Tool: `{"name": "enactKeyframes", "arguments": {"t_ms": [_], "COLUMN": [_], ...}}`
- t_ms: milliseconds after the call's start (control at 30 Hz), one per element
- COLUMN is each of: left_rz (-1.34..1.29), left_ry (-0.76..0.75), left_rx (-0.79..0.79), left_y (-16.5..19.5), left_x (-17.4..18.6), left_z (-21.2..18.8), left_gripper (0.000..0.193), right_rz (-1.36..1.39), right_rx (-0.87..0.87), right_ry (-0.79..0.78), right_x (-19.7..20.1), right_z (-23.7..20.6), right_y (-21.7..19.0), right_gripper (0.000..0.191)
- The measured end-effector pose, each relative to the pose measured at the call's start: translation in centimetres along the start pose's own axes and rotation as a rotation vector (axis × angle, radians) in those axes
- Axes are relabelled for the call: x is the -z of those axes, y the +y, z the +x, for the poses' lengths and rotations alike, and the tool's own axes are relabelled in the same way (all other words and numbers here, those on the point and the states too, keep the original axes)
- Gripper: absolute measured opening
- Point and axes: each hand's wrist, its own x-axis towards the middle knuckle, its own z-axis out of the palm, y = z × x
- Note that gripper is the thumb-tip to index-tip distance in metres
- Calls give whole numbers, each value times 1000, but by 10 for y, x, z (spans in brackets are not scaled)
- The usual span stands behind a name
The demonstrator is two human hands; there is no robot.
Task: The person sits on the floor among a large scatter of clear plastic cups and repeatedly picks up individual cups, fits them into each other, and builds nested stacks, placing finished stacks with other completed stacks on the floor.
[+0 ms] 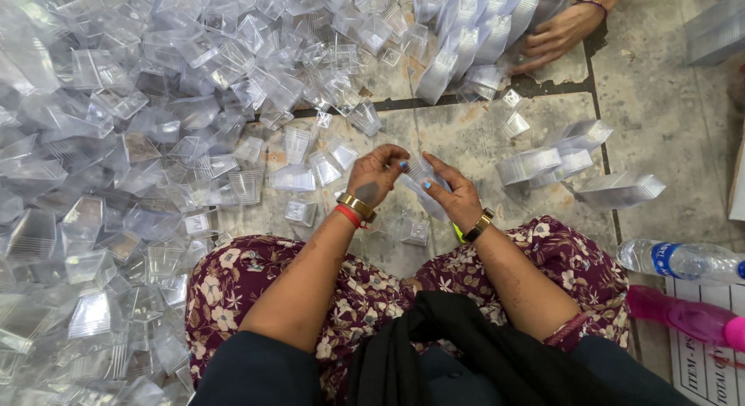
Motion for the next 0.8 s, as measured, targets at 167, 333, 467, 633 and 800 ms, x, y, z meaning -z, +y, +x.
{"name": "enactKeyframes", "arguments": {"t_ms": [167,333,467,633,800], "left_rz": [100,275,158,250,287], "left_ry": [0,64,24,68,152], "left_rx": [-201,-232,-210,-189,-227], "left_y": [1,2,0,-1,-5], "left_x": [-5,-5,-6,-9,-9], "left_z": [-3,-5,-4,-5,-5], "left_gripper": [17,18,18,16,12], "right_rz": [-75,-84,-84,-136,-183], "right_rx": [21,15,15,55,95], "right_ry": [-12,-36,-28,-23,-50], "right_x": [0,-2,-2,-4,-6], "right_z": [-1,-2,-2,-2,-2], "right_y": [0,-3,-2,-2,-5], "right_gripper": [48,52,49,37,43]}}
